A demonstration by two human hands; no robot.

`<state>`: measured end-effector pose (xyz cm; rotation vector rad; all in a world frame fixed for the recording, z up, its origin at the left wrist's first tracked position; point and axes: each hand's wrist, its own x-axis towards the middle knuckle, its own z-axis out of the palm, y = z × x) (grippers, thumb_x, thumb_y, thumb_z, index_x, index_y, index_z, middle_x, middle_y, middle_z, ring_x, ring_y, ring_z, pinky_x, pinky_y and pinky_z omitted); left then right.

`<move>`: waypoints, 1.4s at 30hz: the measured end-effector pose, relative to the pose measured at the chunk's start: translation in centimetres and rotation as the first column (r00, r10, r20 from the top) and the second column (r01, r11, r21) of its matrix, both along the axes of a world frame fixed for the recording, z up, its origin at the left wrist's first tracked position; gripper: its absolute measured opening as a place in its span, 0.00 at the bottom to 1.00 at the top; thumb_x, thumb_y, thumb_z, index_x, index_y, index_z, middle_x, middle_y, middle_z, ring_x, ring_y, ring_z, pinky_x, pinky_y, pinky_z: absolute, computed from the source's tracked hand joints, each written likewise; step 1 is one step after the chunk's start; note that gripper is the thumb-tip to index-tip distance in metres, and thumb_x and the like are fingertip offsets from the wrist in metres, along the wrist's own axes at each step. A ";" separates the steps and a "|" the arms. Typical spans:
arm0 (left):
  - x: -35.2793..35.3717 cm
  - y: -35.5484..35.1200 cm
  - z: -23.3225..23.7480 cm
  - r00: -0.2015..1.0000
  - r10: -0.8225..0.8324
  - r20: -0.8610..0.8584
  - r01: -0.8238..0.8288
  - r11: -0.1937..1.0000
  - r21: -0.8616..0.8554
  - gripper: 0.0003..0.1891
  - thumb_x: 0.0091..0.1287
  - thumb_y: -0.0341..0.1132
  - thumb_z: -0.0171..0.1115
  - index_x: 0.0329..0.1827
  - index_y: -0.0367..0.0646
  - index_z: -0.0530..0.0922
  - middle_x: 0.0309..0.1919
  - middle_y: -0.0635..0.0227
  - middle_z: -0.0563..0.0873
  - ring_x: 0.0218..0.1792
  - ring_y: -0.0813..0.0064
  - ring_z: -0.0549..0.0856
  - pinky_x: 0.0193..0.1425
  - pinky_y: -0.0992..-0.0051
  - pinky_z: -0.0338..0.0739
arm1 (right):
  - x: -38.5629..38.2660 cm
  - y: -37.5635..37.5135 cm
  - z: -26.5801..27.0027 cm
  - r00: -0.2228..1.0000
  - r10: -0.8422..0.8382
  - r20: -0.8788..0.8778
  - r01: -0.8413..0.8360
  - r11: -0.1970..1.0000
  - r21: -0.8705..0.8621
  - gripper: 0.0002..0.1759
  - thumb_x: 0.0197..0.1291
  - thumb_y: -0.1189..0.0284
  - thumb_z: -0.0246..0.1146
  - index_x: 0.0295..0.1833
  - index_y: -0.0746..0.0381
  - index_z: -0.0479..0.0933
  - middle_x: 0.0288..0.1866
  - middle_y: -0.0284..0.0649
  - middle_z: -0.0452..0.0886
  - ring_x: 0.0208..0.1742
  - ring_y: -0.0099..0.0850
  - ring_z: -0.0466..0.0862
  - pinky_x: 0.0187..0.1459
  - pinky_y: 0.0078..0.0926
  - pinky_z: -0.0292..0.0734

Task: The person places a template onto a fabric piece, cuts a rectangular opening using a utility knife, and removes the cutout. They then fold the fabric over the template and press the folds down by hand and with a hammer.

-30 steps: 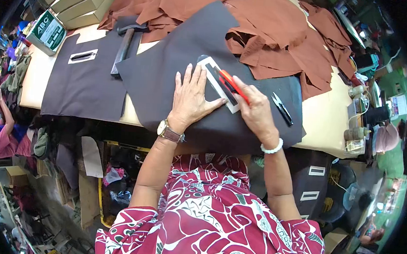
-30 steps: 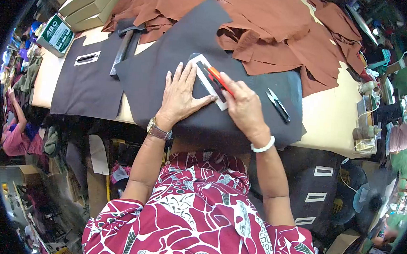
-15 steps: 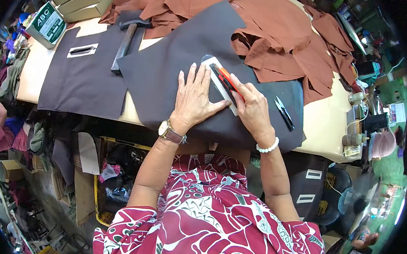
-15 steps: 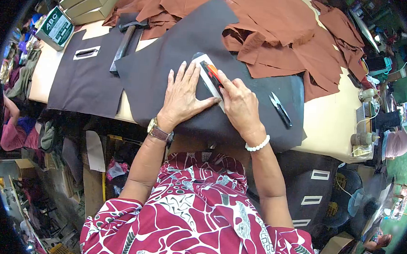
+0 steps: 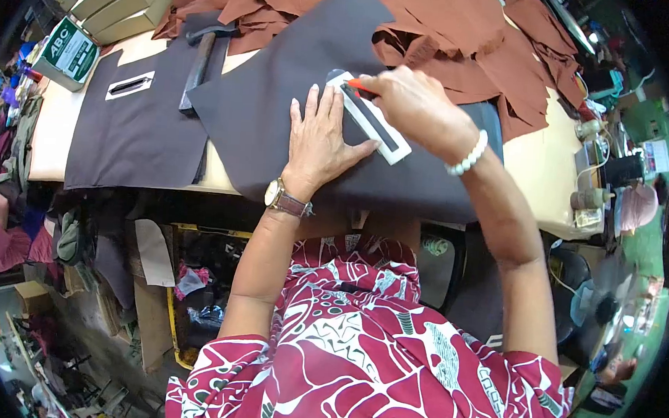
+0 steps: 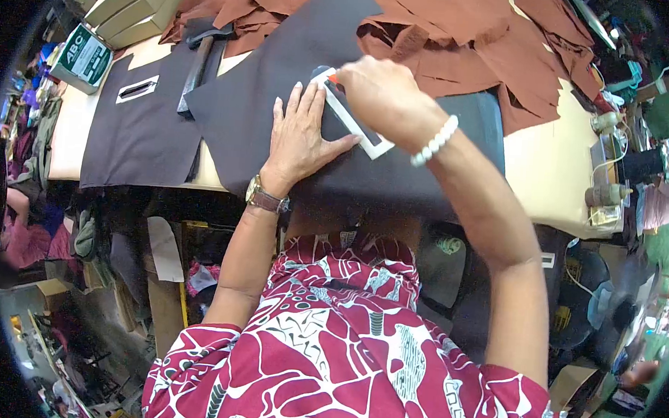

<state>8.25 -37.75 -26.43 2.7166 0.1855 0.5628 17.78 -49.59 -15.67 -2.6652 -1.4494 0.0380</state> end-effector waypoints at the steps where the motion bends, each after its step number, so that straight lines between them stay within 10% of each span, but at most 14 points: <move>1: 0.0 0.0 0.0 1.000 -0.003 0.012 0.003 1.000 -0.011 0.50 0.49 0.63 0.65 0.67 0.33 0.61 0.67 0.54 0.64 0.69 0.50 0.60 0.70 0.45 0.50 | 0.2 0.4 0.4 1.000 0.003 0.007 -0.002 0.999 -0.045 0.19 0.55 0.70 0.60 0.54 0.54 0.79 0.39 0.48 0.83 0.40 0.45 0.83 0.43 0.40 0.79; 33: 0.4 -0.2 -0.1 0.994 0.015 -0.107 -0.011 0.999 0.038 0.54 0.51 0.68 0.59 0.70 0.31 0.57 0.70 0.51 0.61 0.72 0.53 0.56 0.72 0.48 0.45 | -7.0 -9.0 1.8 0.978 -0.192 -0.080 0.177 0.970 -0.166 0.19 0.59 0.73 0.56 0.57 0.56 0.75 0.30 0.49 0.82 0.33 0.45 0.83 0.35 0.41 0.78; 37: 0.0 -0.1 0.9 0.997 -0.013 -0.075 0.013 1.000 -0.002 0.50 0.55 0.62 0.63 0.69 0.29 0.57 0.69 0.46 0.60 0.71 0.51 0.57 0.73 0.51 0.48 | -6.3 -11.1 -0.4 0.996 -0.090 -0.002 0.090 0.991 0.096 0.19 0.60 0.72 0.58 0.57 0.58 0.76 0.25 0.47 0.81 0.26 0.41 0.83 0.31 0.38 0.78; 40: 0.4 3.1 0.0 0.966 0.021 0.258 0.021 0.987 -0.159 0.44 0.61 0.57 0.59 0.68 0.26 0.58 0.67 0.40 0.61 0.68 0.47 0.61 0.72 0.56 0.53 | -3.3 -13.2 0.7 0.717 -0.257 -0.648 0.390 0.918 0.067 0.18 0.61 0.69 0.60 0.56 0.60 0.77 0.22 0.43 0.78 0.23 0.32 0.80 0.30 0.33 0.77; 42: -0.1 6.9 0.3 0.966 0.139 0.219 -0.139 0.990 -0.016 0.39 0.66 0.52 0.55 0.67 0.25 0.58 0.67 0.36 0.60 0.69 0.46 0.61 0.72 0.62 0.56 | -1.7 -15.5 -1.0 0.736 -0.295 -0.610 0.536 0.804 0.258 0.16 0.61 0.65 0.61 0.49 0.65 0.78 0.23 0.42 0.77 0.23 0.28 0.77 0.30 0.29 0.75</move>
